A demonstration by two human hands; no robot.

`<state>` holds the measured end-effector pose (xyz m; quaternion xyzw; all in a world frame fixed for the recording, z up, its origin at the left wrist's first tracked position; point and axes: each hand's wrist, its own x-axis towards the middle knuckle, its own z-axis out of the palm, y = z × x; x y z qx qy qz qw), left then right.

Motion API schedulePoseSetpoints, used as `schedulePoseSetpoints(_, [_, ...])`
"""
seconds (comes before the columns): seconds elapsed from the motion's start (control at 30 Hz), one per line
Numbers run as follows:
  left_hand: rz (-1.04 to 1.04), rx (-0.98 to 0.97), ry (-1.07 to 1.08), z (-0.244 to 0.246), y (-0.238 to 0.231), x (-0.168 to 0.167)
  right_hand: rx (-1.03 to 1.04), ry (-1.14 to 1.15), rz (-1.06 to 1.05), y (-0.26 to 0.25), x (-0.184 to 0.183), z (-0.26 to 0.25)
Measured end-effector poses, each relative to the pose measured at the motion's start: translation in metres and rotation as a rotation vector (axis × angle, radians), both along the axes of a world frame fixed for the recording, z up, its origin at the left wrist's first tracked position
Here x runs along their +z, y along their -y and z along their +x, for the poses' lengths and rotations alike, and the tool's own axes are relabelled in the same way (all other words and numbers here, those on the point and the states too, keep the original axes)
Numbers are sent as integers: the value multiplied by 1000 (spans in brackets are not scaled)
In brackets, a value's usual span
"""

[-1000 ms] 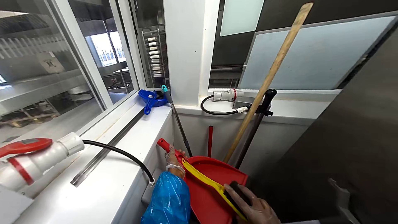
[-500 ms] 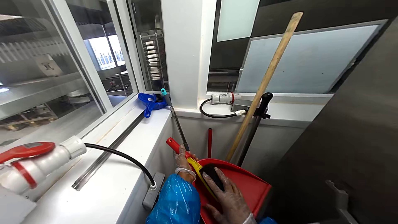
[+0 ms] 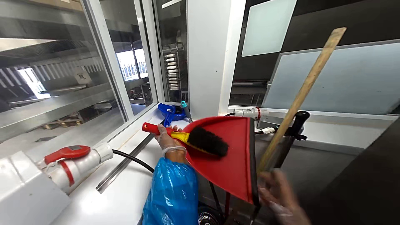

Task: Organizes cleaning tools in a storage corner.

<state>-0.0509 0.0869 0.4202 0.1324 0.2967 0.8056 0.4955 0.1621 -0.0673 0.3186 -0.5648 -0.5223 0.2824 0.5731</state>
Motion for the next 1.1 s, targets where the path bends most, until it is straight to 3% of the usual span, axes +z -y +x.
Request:
schedulePoseSetpoints(0.07, [16, 45, 71, -6, -12, 19, 121, -388, -191, -20, 8, -34])
schedulePoseSetpoints(0.13, [5, 103, 111, -12, -26, 37, 170, -567, -190, -51, 23, -52])
schedulePoseSetpoints(0.3, [78, 111, -48, -49, -38, 50, 284, -500, -72, -144, 94, -41])
schedulePoseSetpoints(0.43, [92, 258, -18, -79, -47, 51, 263, -415, -178, -230, 158, -65])
schedulePoseSetpoints(0.63, [119, 533, 107, -93, -107, 52, 389, -498, -292, -344, 196, -116])
schedulePoseSetpoints(0.73, [60, 618, 148, -84, -147, 60, 519, -408, -266, -358, 184, -113])
schedulePoseSetpoints(0.83, [24, 654, 144, -76, -186, 55, 619, -244, -164, -332, 139, -84])
schedulePoseSetpoints(0.97, [43, 687, 88, -64, -228, 46, 680, -150, -403, -285, 69, -33])
schedulePoseSetpoints(1.1, [-40, 643, -79, -49, -260, 23, 715, -133, -500, -257, 7, 11])
